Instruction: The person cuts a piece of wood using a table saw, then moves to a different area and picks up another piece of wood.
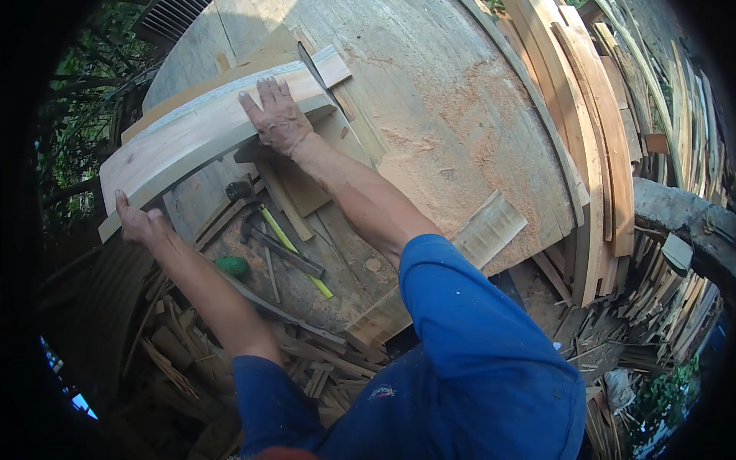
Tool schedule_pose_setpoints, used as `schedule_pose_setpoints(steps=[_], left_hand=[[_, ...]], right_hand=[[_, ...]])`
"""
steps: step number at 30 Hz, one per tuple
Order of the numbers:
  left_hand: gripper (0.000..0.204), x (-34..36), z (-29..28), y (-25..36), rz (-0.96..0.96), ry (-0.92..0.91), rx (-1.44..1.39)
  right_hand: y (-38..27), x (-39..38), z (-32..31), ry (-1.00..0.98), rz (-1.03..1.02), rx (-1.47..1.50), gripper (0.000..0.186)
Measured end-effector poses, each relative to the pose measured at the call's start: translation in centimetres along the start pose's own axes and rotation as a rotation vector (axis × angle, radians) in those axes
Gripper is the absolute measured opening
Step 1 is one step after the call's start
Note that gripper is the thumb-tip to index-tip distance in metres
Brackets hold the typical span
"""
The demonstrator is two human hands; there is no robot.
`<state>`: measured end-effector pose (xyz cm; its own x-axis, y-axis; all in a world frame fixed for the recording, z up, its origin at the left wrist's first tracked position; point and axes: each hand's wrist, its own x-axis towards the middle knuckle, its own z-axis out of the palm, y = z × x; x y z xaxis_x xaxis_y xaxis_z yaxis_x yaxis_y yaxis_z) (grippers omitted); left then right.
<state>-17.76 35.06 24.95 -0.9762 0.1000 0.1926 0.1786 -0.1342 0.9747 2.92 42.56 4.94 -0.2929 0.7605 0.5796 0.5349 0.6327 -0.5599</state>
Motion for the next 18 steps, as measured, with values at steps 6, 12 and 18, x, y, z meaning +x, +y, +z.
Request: schedule_pose_setpoints(steps=[6,12,18], left_hand=[[0.066,2.8,0.7,-0.4,-0.016,-0.049,0.044],[0.078,2.4,3.4,-1.6,-0.058,-0.075,0.017],[0.073,5.4,4.1,-2.4,-0.006,-0.121,-0.102]], right_hand=[[0.1,1.5,1.1,0.014,0.027,0.012,0.067],[1.9,2.6,2.4,0.036,0.029,-0.045,0.064],[1.9,4.4,3.8,0.031,-0.004,0.007,0.052]])
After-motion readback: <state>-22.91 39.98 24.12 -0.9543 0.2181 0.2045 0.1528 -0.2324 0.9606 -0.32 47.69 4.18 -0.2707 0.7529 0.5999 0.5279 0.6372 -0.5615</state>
